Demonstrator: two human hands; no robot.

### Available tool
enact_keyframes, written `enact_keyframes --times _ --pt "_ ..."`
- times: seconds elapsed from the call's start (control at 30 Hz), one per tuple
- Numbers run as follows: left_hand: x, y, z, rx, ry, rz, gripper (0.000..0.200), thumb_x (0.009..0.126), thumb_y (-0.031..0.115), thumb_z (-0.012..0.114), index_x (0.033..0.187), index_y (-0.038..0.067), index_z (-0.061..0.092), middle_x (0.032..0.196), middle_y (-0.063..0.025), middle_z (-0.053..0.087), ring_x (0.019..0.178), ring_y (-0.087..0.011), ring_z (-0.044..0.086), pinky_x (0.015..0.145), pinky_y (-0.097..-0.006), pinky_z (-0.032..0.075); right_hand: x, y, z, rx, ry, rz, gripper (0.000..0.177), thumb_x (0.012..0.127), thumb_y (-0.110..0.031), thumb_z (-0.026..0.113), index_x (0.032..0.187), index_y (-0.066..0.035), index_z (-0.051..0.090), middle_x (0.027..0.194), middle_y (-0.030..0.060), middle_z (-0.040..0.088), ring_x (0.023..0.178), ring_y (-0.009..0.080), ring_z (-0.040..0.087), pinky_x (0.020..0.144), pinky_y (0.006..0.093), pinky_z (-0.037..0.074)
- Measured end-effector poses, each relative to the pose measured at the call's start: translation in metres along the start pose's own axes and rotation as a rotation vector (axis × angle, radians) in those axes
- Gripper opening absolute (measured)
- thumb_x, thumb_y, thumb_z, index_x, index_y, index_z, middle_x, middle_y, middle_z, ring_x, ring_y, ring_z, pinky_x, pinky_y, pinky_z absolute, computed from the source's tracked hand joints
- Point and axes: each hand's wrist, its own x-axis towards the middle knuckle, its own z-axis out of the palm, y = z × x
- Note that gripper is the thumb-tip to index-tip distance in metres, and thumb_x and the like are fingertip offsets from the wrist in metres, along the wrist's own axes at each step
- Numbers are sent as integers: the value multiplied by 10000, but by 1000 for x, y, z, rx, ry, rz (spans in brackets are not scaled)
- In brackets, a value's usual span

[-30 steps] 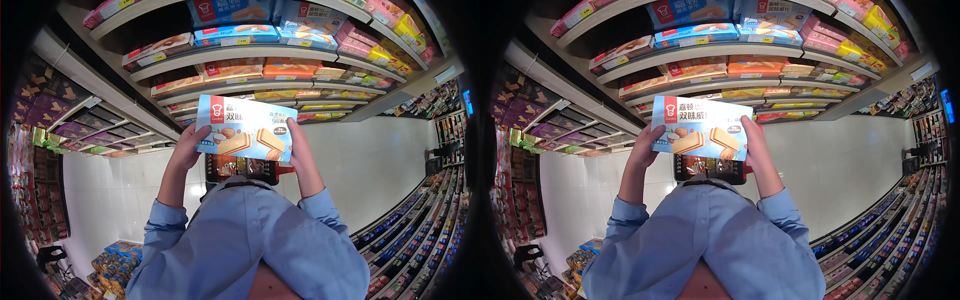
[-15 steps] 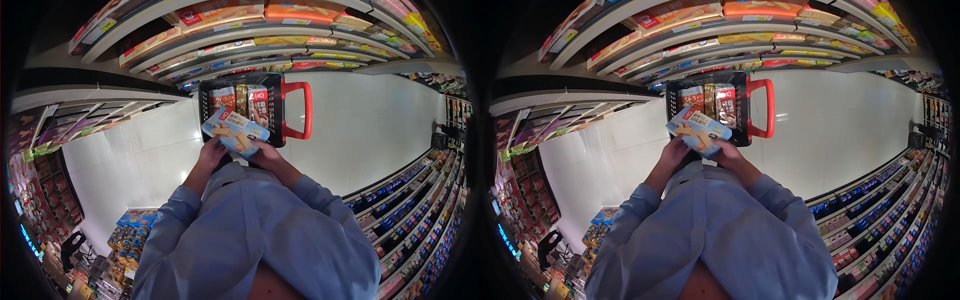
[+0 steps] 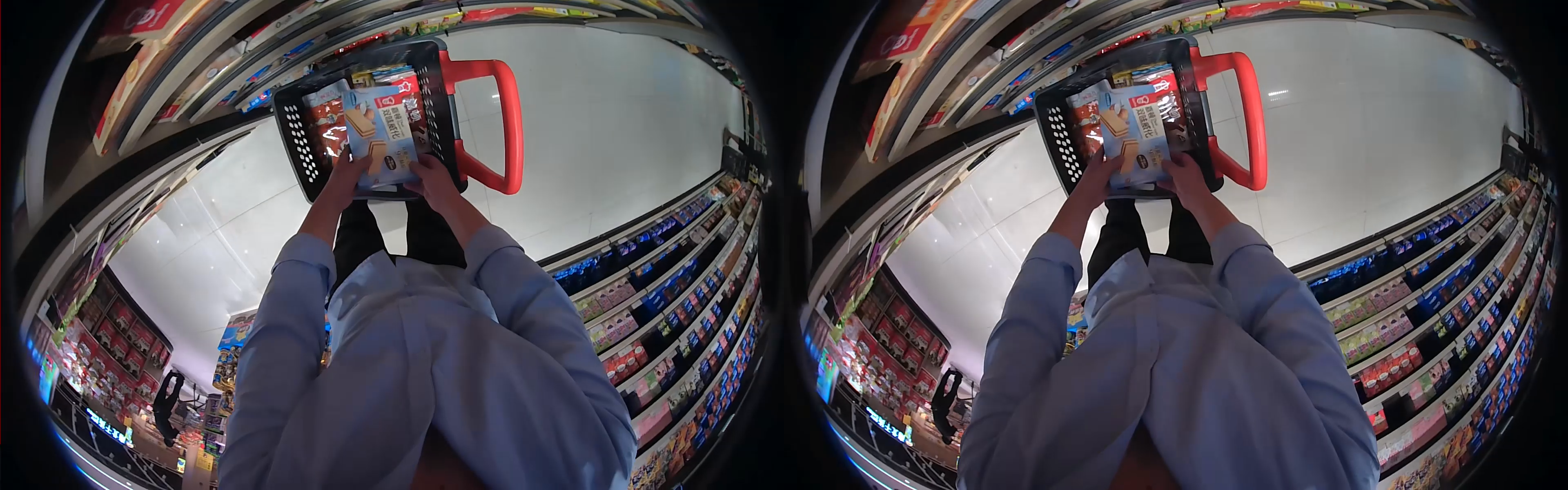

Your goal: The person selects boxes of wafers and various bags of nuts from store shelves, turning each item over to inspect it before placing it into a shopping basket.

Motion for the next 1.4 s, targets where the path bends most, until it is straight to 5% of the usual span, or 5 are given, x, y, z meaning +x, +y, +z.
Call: enact_keyframes --times 0.27,0.47,0.97,1.1,1.4 --pt "87 -21 31 143 20 120 575 918 177 610 1444 116 385 1238 -124 580 1141 -240 592 868 -374 546 58 5 -38 -78 39 -206 454 940 -139 560 1371 -14 492 1233 131 605 1181 215 565 1000 337 437" --pt "99 -27 38 656 86 -72 520 905 177 608 1396 96 456 1171 -148 626 1101 -223 616 824 -341 548 20 -11 -31 -643 264 -358 509 912 -186 636 1354 24 497 1272 193 596 1201 288 563 1013 368 432" --pt "-77 20 129 1134 -83 251 361 932 206 549 1241 32 619 1066 -195 694 991 -280 667 867 -384 506 -99 -99 6 -326 -490 -167 369 971 -292 596 1233 -33 581 1132 83 636 1009 144 620 888 294 506" --pt "-70 13 86 1208 -24 257 382 984 208 506 1325 45 561 1091 -153 691 971 -226 665 833 -350 516 -140 -154 39 -279 -437 -198 357 980 -314 591 1209 -41 576 1089 81 657 966 168 650 857 314 525" --pt "-135 4 -12 1301 193 451 349 906 201 491 1177 53 653 1068 -250 674 1022 -413 646 912 -467 505 -173 -136 48 -402 -344 -144 324 950 -223 615 1241 -89 575 1097 41 666 896 152 669 792 328 560"
